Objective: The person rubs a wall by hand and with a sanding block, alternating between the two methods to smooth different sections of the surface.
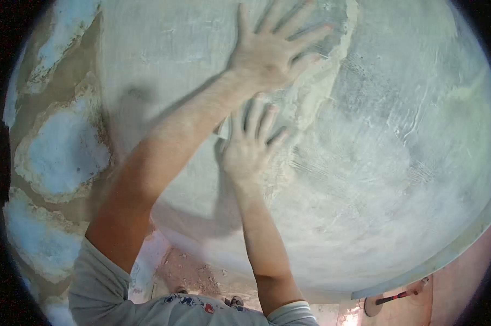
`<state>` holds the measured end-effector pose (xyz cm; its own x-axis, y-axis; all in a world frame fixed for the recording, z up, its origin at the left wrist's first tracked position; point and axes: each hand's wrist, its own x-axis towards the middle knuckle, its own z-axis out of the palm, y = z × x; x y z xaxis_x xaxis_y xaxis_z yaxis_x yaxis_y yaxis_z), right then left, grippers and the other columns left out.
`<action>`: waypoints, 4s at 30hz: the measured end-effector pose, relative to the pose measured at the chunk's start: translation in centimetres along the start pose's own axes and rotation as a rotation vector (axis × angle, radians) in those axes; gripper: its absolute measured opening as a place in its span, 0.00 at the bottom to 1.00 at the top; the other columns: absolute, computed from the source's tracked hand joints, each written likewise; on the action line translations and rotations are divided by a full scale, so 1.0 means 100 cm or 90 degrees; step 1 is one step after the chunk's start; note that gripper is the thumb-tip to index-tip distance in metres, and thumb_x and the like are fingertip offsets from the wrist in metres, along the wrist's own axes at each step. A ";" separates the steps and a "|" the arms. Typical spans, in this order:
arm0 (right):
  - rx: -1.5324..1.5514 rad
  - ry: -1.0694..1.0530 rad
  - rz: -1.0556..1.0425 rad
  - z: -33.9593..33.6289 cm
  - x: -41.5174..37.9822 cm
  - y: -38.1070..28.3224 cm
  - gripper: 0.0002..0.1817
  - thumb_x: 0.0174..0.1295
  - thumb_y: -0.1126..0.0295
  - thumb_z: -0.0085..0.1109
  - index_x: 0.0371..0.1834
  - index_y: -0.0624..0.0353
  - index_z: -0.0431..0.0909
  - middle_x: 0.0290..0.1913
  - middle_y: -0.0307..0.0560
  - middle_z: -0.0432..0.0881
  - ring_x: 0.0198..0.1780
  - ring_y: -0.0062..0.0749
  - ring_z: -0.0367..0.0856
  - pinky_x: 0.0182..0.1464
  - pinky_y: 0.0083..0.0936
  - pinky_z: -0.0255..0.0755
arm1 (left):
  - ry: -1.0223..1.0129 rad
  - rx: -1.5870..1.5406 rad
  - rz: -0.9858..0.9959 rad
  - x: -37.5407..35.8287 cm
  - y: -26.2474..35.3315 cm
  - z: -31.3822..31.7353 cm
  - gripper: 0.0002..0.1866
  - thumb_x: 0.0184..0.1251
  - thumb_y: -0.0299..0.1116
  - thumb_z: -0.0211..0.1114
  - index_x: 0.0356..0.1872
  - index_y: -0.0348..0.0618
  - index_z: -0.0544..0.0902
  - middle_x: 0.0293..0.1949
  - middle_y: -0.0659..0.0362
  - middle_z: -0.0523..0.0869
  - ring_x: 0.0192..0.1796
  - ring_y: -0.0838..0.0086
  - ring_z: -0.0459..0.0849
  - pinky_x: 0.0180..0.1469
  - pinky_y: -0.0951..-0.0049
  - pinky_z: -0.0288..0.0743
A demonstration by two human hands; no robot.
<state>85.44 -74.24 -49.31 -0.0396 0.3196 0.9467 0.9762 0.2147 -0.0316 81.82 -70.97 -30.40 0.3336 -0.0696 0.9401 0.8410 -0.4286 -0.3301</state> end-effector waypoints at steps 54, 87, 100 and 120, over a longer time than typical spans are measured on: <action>-0.091 -0.124 0.074 0.011 -0.351 0.153 0.30 0.75 0.54 0.53 0.78 0.49 0.77 0.88 0.77 0.50 0.89 0.80 0.39 0.79 0.88 0.23 | -0.257 -0.158 -0.425 -0.544 0.067 -0.033 0.45 0.73 0.37 0.68 0.85 0.33 0.56 0.86 0.21 0.40 0.86 0.17 0.36 0.79 0.14 0.33; -0.010 -0.115 -0.195 -0.012 -0.029 0.032 0.62 0.43 0.50 0.86 0.88 0.20 0.63 0.90 0.37 0.60 0.86 0.42 0.60 0.75 0.77 0.61 | 0.014 -0.106 -0.096 0.008 -0.075 -0.012 0.29 0.82 0.44 0.62 0.78 0.43 0.77 0.77 0.42 0.78 0.79 0.47 0.73 0.83 0.47 0.62; -0.046 -0.385 -0.013 -0.004 -0.337 0.115 0.35 0.64 0.47 0.68 0.78 0.28 0.78 0.74 0.46 0.77 0.71 0.48 0.74 0.66 0.81 0.61 | -0.078 -0.072 0.130 -0.017 0.063 0.020 0.38 0.81 0.66 0.56 0.88 0.80 0.60 0.91 0.61 0.52 0.91 0.52 0.51 0.86 0.24 0.42; -0.261 0.168 -0.089 -0.091 0.110 0.182 0.31 0.87 0.48 0.38 0.91 0.25 0.56 0.95 0.41 0.43 0.93 0.62 0.35 0.86 0.76 0.27 | -0.230 -0.189 -0.097 -0.311 0.100 -0.001 0.38 0.80 0.68 0.56 0.87 0.87 0.59 0.91 0.68 0.53 0.90 0.60 0.53 0.88 0.33 0.30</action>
<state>104.72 -75.27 -36.57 -0.1726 0.0578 0.9833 0.9710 -0.1574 0.1797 79.78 -73.22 -62.96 0.3865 0.3078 0.8694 0.7512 -0.6520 -0.1032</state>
